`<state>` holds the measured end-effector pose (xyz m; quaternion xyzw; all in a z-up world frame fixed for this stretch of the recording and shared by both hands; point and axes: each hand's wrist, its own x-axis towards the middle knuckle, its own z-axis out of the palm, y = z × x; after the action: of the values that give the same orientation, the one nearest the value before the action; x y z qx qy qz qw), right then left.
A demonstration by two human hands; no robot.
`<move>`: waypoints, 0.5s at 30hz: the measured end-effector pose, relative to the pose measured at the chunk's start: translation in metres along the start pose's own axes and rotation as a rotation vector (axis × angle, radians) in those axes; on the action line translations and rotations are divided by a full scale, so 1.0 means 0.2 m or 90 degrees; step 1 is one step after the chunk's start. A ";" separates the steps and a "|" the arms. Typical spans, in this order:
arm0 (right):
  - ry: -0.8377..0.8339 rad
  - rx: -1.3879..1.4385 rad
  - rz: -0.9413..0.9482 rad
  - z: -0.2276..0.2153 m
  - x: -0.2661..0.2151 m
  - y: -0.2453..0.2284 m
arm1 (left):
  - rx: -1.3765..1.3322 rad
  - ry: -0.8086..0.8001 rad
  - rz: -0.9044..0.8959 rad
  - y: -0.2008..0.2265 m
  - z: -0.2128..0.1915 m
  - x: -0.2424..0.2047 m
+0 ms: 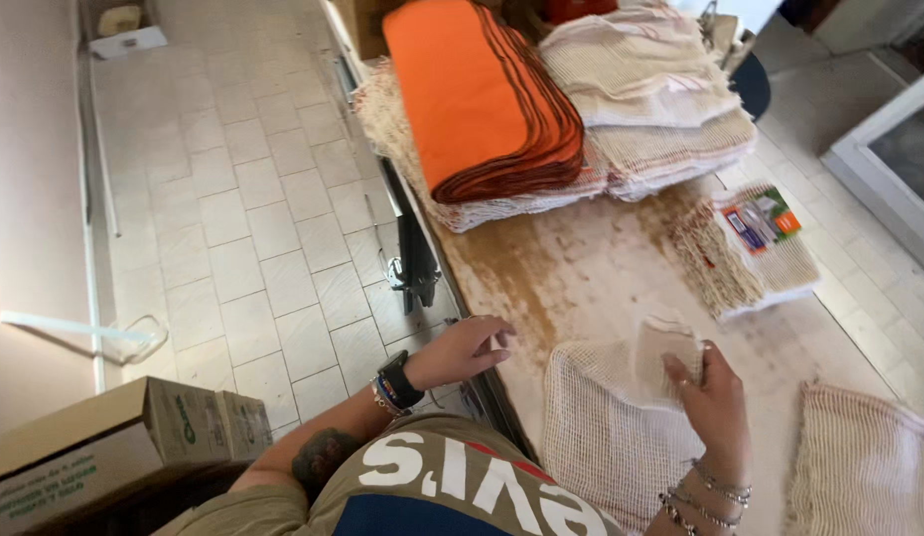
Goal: The person folds several beige woven cloths on a table, placing a small rectangular package inside each one before stacking them. The person handles the cloths one at a time, folding them neatly and arranging them in a pile.
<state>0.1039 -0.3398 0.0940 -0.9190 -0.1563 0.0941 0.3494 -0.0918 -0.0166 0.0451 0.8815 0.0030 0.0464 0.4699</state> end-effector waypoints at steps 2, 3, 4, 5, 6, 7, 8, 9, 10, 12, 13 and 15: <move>-0.094 -0.037 -0.096 -0.02 -0.08 -0.20 | 0.013 0.020 0.051 0.09 -0.04 0.03; -0.176 -0.071 -0.173 -0.04 -0.14 -0.28 | 0.025 0.020 0.110 0.13 -0.06 0.04; -0.186 -0.074 -0.182 -0.07 -0.19 -0.38 | 0.025 0.031 0.101 0.17 -0.09 0.04; -0.272 -0.007 -0.248 -0.10 -0.24 -0.48 | 0.016 0.025 0.195 0.21 -0.11 0.05; -0.357 0.062 -0.312 -0.13 -0.29 -0.57 | 0.009 0.018 0.289 0.25 -0.14 0.06; -0.364 0.060 -0.313 -0.13 -0.27 -0.44 | 0.007 0.023 0.284 0.23 -0.14 0.06; -0.311 0.075 -0.350 -0.13 -0.24 -0.32 | -0.012 -0.049 0.313 0.21 -0.14 0.06; -0.255 0.090 -0.385 -0.13 -0.21 -0.20 | -0.032 -0.121 0.344 0.19 -0.14 0.07; -0.260 0.088 -0.386 -0.14 -0.25 -0.20 | -0.034 -0.116 0.341 0.19 -0.14 0.03; -0.002 0.192 -0.267 -0.16 -0.31 -0.21 | -0.061 -0.161 0.275 0.18 -0.15 -0.03; -0.003 0.191 -0.268 -0.20 -0.28 -0.21 | -0.061 -0.159 0.275 0.18 -0.17 -0.04; 0.076 0.014 -0.249 -0.29 -0.22 -0.19 | -0.306 -0.236 0.268 0.17 -0.19 -0.06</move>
<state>0.0711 -0.3626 0.1650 -0.8711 -0.3101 -0.0286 0.3797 -0.1074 -0.0049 0.0937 0.7208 -0.2746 -0.0187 0.6362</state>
